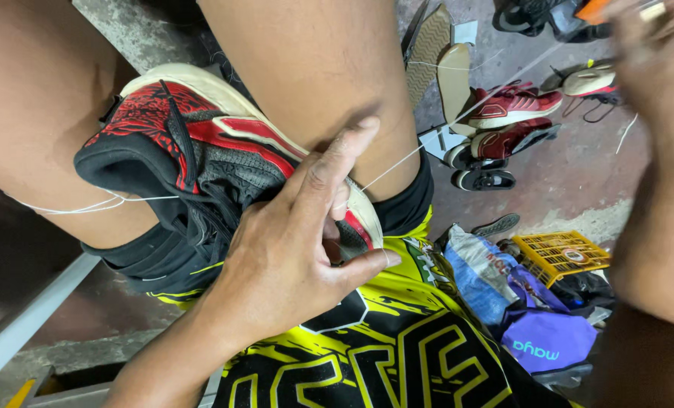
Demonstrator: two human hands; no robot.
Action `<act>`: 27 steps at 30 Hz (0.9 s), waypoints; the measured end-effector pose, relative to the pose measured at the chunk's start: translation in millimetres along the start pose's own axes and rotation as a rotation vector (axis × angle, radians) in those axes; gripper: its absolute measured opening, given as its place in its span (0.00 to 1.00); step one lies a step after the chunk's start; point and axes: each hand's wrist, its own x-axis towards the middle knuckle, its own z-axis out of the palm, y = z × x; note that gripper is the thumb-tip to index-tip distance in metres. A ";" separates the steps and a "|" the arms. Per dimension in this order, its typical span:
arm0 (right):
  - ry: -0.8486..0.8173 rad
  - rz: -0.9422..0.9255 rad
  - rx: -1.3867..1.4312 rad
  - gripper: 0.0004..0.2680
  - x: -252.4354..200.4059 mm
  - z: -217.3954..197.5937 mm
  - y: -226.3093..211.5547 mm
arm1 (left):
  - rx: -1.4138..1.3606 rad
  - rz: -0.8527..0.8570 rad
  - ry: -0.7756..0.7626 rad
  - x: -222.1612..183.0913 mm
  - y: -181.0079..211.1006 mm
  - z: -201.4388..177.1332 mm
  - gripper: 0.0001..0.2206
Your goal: The person stitches the sole of a sneaker using a needle and thread, pulling the thread through the rubber sole by hand.
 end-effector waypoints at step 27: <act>-0.175 0.091 1.390 0.18 -57.4 -36.6 -209.1 | 0.896 0.085 0.365 -66.7 -52.2 -67.3 0.06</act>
